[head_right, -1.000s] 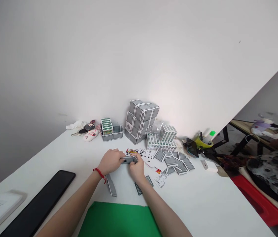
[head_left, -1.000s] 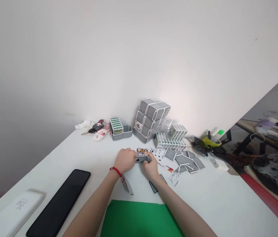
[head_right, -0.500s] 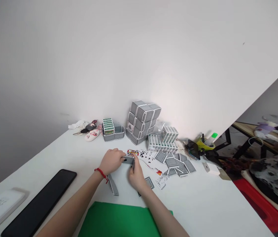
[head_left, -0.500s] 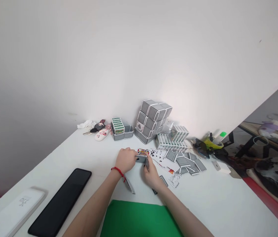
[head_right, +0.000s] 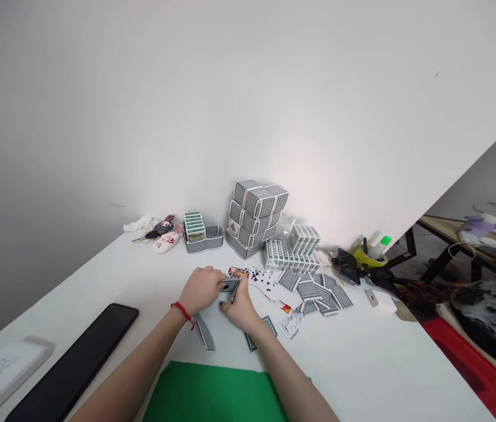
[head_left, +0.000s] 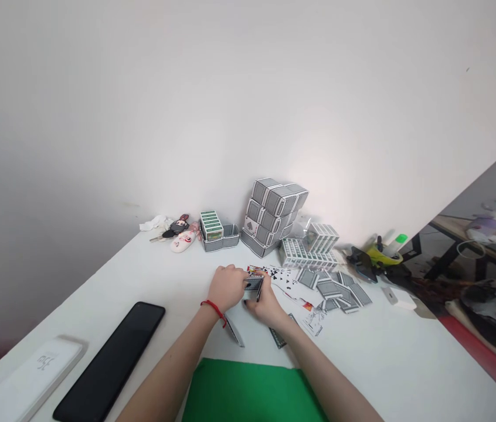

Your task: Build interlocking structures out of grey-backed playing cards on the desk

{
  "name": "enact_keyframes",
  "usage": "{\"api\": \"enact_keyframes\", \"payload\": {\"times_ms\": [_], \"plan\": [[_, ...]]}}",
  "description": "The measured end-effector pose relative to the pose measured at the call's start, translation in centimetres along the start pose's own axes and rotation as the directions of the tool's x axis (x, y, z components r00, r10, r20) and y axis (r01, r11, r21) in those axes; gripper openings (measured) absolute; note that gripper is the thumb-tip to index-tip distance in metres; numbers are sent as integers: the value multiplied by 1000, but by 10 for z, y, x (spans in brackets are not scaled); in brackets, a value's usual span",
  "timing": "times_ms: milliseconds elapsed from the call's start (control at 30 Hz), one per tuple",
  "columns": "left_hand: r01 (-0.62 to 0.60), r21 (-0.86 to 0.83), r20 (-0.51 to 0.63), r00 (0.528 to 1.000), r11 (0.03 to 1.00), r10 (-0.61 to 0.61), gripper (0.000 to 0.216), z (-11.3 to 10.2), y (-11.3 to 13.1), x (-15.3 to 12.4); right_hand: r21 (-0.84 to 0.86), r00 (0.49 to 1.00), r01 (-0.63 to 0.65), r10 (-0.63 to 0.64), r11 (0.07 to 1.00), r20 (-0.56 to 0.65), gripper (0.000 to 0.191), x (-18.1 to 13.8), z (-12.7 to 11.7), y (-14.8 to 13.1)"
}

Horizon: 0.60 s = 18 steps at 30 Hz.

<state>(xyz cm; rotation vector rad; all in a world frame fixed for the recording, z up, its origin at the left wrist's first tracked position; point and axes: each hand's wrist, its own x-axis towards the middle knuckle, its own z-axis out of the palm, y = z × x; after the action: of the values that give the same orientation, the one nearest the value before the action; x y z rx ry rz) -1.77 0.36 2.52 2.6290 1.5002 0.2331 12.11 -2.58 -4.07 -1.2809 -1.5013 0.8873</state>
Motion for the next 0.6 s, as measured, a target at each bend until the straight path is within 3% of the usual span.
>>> {"api": "enact_keyframes", "payload": {"times_ms": [67,133,200,267,400,600], "plan": [[1,2,3,1000,1000,-1,19,0,0,0,12,997,13,-14,1000,79,80,2,-18,-4],[1,0,8,1000,1000,-1,20,0,0,1,76,991,9,-19,997,134,63,9,-37,-6],[2,-5,13,1000,1000,-2,21,0,-1,1,86,998,7,-13,996,69,44,20,-54,-5],[3,-9,15,1000,1000,-3,21,0,-1,1,-110,999,17,-21,994,-33,37,33,-65,-2],[9,-11,15,1000,1000,-9,21,0,-1,1,-292,999,35,-45,956,-30,28,52,-68,7],[13,-6,16,1000,1000,-13,22,-2,0,0,-467,998,61,-46,882,43,38,61,-57,13]]}}
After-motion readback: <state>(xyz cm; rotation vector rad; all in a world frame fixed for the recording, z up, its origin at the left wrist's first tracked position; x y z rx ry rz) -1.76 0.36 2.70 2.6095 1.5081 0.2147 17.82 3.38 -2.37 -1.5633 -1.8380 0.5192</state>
